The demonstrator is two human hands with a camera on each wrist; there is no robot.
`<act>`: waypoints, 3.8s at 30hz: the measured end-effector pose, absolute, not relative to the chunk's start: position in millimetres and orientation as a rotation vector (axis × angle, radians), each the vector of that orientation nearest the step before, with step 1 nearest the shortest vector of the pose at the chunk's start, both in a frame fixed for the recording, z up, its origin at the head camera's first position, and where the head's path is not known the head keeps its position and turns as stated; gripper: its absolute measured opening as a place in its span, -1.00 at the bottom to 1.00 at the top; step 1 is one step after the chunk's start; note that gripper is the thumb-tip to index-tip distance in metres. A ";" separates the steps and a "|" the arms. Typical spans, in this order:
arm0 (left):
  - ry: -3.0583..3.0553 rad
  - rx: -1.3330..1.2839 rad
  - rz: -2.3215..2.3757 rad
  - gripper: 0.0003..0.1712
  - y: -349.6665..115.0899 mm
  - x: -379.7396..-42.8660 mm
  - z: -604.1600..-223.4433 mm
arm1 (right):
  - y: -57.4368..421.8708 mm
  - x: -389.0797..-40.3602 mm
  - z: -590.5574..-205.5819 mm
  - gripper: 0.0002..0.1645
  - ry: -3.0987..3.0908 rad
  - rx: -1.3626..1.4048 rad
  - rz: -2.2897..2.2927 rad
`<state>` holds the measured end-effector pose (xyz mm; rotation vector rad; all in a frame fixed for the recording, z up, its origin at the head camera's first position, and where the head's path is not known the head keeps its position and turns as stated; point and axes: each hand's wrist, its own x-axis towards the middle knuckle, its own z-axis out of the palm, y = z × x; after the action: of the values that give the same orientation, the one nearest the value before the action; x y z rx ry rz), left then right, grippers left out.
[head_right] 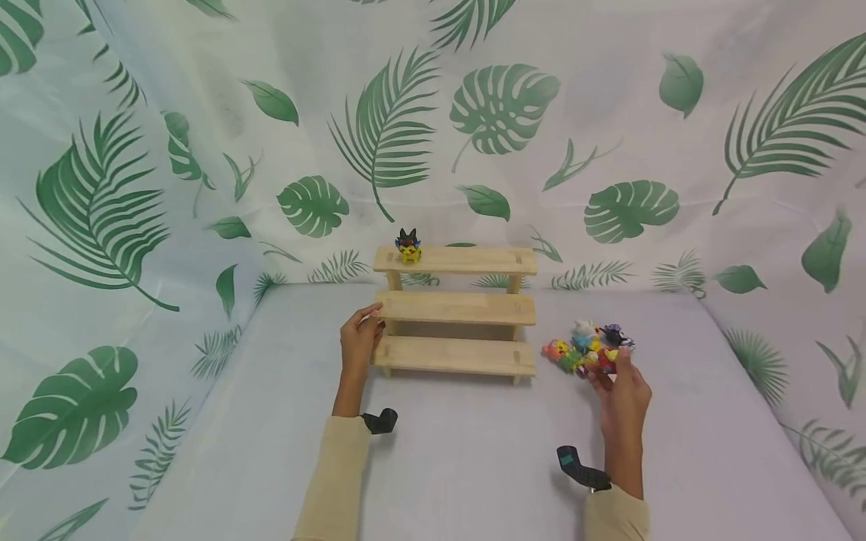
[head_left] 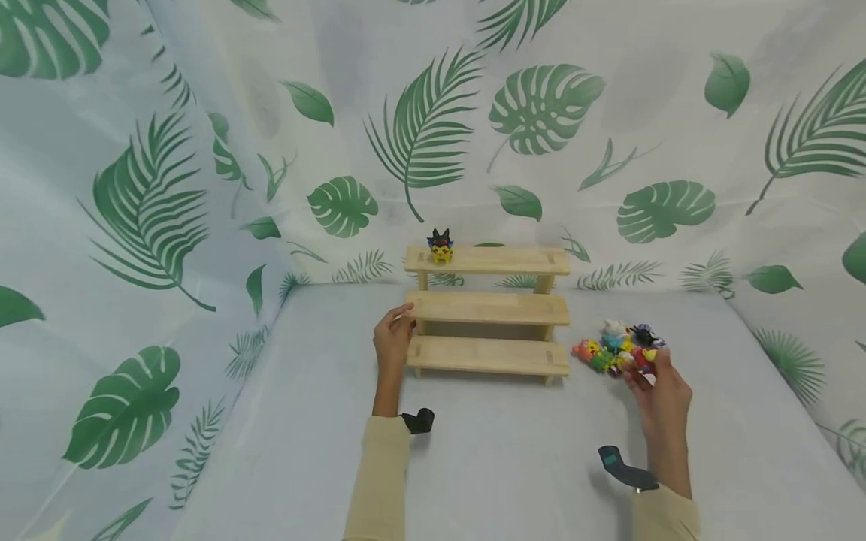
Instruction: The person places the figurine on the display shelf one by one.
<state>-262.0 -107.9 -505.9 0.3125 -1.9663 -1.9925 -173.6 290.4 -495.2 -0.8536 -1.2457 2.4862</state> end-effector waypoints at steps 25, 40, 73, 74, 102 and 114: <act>-1.953 0.313 -2.008 -0.75 -106.9 -261.0 -505.6 | 260.6 -190.8 -494.2 -0.38 -1.750 -0.351 2.347; -1.948 0.333 -2.007 -0.75 -106.0 -260.1 -504.6 | 232.6 -233.6 -443.2 -0.47 -2.128 -0.097 2.081; -1.972 0.367 -2.063 -0.76 -107.3 -257.9 -503.9 | 168.9 -335.2 -402.9 -0.34 -2.352 0.244 1.486; -1.975 0.368 -2.059 -0.76 -107.4 -258.0 -503.9 | 168.1 -336.8 -404.0 -0.34 -2.350 0.235 1.488; -1.972 0.324 -2.042 -0.78 -107.2 -258.3 -508.8 | 162.7 -341.9 -415.5 -0.30 -2.402 0.102 1.344; -1.951 0.273 -2.030 -0.77 -109.9 -261.3 -507.7 | 158.2 -345.1 -421.5 -0.36 -2.387 0.126 1.111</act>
<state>-261.3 -109.9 -507.7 0.2730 -1.9515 -2.0305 -345.1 158.2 -421.5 0.1256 -2.3866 1.1107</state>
